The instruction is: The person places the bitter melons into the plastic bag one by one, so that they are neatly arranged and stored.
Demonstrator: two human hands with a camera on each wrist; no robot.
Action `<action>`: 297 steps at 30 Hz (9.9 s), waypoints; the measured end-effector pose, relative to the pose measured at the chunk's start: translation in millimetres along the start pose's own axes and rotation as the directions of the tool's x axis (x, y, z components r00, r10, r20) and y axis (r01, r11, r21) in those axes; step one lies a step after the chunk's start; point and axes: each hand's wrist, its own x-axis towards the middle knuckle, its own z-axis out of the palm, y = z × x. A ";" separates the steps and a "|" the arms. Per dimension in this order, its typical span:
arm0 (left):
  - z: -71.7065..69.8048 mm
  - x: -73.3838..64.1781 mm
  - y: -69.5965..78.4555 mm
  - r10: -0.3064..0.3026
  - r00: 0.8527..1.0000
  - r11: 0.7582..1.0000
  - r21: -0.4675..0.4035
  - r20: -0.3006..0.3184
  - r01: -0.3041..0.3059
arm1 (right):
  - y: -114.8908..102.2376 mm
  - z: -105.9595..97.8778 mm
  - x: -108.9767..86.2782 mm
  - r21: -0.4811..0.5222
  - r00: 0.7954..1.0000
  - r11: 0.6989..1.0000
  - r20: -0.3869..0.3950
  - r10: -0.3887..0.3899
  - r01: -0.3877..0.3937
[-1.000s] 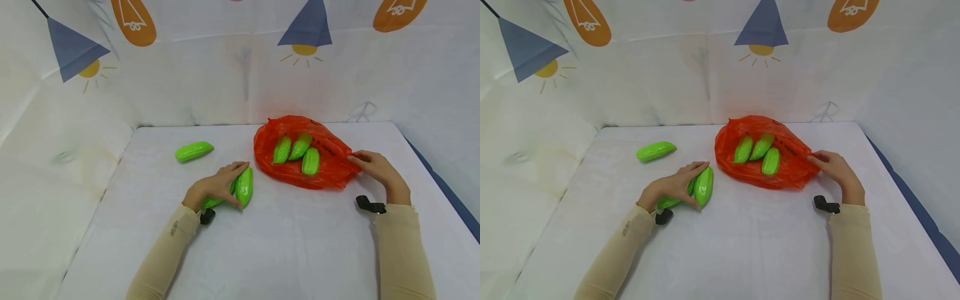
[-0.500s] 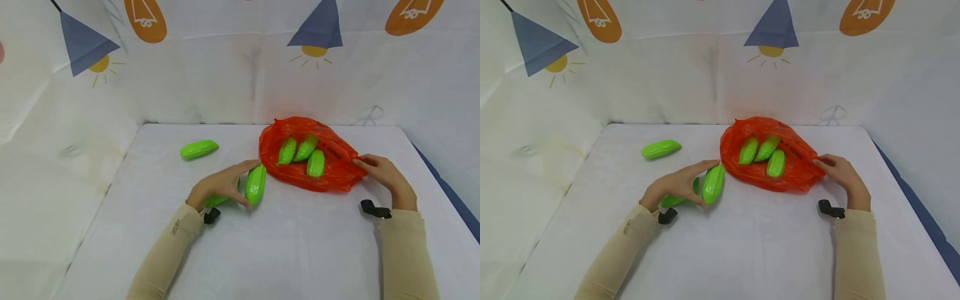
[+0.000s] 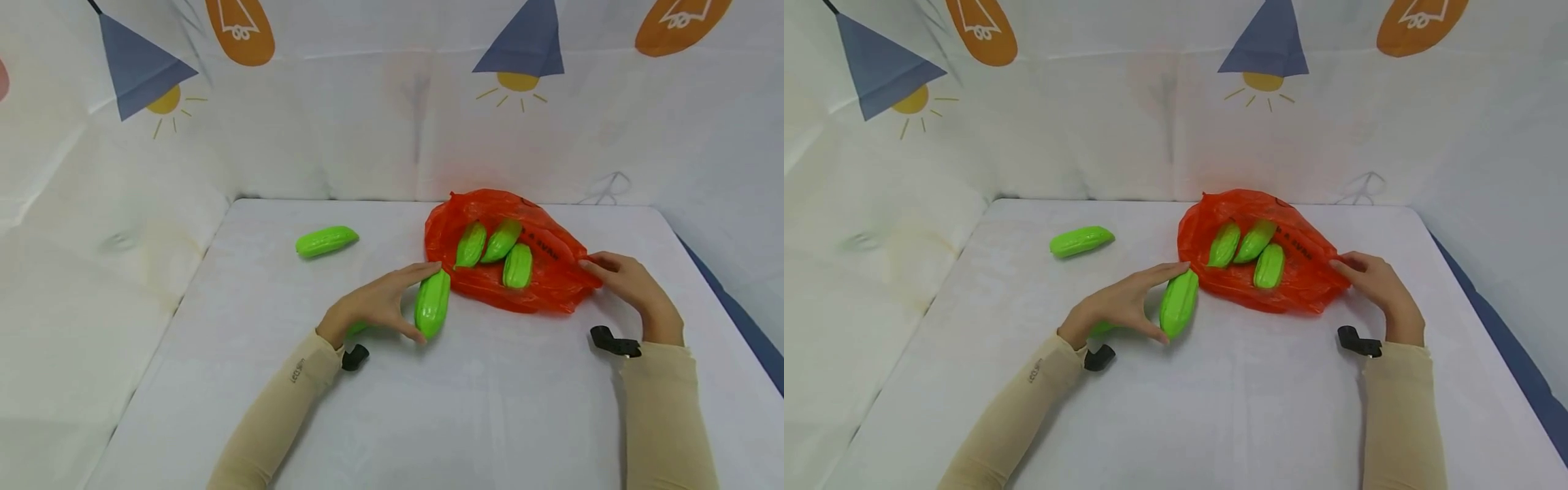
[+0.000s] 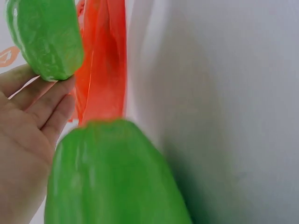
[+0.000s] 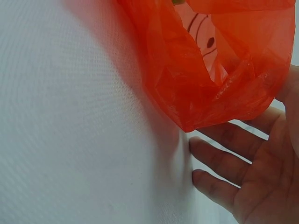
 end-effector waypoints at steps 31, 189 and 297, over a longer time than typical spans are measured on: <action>-8.3 84.8 24.7 0.079 0.997 0.996 -0.046 -0.014 -0.079 | -0.3 -1.8 3.8 0.033 0.999 0.999 -0.046 0.011 -0.009; -18.7 49.5 11.6 -0.023 0.983 0.992 0.118 -0.182 0.045 | -1.4 5.6 12.9 0.050 1.000 0.999 -0.021 -0.007 0.008; -10.5 19.6 19.1 0.013 0.999 0.997 -0.071 -0.034 -0.015 | 27.0 -12.6 -14.0 0.041 1.000 0.999 -0.018 0.008 -0.007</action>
